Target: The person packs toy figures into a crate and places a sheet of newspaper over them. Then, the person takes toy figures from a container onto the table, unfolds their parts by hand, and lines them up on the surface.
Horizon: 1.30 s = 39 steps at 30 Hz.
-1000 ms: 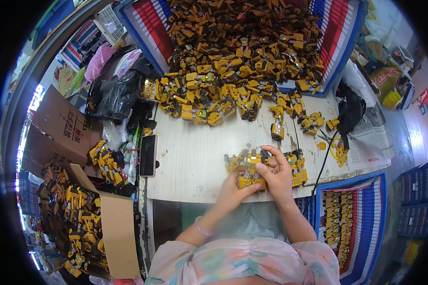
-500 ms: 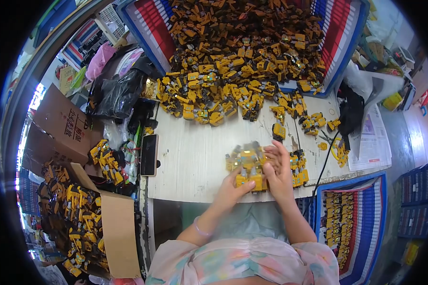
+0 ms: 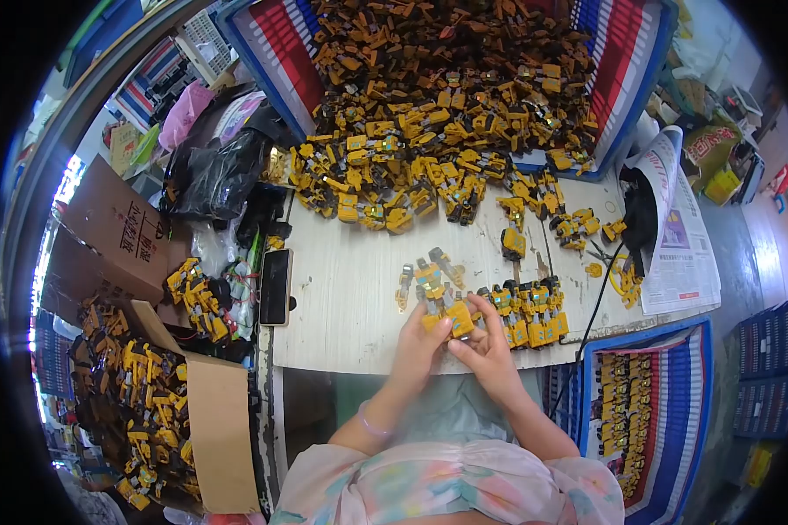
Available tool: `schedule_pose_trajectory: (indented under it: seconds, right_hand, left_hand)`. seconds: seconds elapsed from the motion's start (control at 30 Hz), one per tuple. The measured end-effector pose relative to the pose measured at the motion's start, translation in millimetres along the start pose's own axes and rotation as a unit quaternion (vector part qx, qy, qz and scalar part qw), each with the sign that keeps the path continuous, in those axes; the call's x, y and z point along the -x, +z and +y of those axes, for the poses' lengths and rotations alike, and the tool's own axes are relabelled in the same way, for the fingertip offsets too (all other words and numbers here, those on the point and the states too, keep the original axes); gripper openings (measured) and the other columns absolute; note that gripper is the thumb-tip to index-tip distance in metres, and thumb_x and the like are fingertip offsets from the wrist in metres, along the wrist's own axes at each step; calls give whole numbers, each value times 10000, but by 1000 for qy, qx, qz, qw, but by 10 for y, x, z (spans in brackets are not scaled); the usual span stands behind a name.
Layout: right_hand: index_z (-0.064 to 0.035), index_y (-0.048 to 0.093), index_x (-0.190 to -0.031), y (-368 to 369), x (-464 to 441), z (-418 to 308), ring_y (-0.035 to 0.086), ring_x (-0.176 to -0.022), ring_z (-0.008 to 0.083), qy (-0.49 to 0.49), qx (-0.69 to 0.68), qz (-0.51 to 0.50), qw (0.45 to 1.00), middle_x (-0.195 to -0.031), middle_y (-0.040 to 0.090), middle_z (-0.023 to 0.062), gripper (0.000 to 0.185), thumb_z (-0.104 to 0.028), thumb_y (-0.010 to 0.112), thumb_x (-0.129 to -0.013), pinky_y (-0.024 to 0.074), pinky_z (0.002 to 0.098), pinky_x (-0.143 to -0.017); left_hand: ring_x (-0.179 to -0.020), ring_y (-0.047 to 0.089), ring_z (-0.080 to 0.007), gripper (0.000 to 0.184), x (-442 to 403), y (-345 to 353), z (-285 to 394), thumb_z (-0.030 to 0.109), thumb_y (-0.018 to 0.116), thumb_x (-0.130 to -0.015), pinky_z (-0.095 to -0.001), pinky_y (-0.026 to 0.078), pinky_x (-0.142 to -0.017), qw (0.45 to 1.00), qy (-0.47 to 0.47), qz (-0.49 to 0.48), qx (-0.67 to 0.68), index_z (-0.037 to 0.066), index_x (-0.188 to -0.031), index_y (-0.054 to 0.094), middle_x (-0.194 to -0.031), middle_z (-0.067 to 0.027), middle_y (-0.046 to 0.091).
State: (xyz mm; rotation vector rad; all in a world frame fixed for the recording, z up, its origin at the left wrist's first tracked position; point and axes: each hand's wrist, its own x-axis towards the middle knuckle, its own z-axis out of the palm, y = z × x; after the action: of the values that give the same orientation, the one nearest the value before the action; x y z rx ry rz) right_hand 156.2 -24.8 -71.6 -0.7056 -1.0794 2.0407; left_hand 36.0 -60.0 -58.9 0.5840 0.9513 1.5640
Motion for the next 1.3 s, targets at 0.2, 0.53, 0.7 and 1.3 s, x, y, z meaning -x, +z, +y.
schedule_pose_trajectory:
  seconds: [0.2, 0.53, 0.7, 1.3]
  right_hand:
    - [-105, 236, -1308, 46, 55, 1, 529, -1002, 164, -3, -12, 22, 1000, -1125, 518, 126, 674, 60, 598, -763, 434, 274, -856]
    - [-79, 314, -1298, -121, 36, -293, 555, -931, 148, 36, 318, 24, 947, -1133, 525, 109, 600, -67, 630, -788, 455, 265, -803]
    - [-55, 331, -1312, -297, -164, -445, 527, -978, 135, -117, 192, 14, 974, -1109, 530, 102, 575, -185, 613, -829, 427, 252, -836]
    - [2, 464, -1197, -416, -40, -297, 544, -914, 100, -162, 118, 253, 946, -1062, 541, 66, 399, -3, 571, -813, 455, 217, -750]
  left_hand:
    - [-950, 548, -147, 393, 18, 18, -42, 112, 535, -872, -266, 456, -802, 998, 24, 23, -44, -35, -1203, 384, -1057, -111, 555]
    - [-908, 551, -137, 480, -2, -131, -142, 125, 565, -857, -250, 465, -756, 994, 11, 25, -110, -56, -1242, 343, -1043, -115, 552]
    - [-1038, 505, -174, 562, 45, -314, -166, 143, 551, -863, -280, 420, -881, 954, -30, -89, -284, -82, -1298, 278, -1178, -159, 473]
    - [-1230, 318, -285, 697, 212, 31, -291, 150, 544, -859, -392, 298, -996, 966, 62, -48, -245, -17, -1350, 80, -1283, -204, 319]
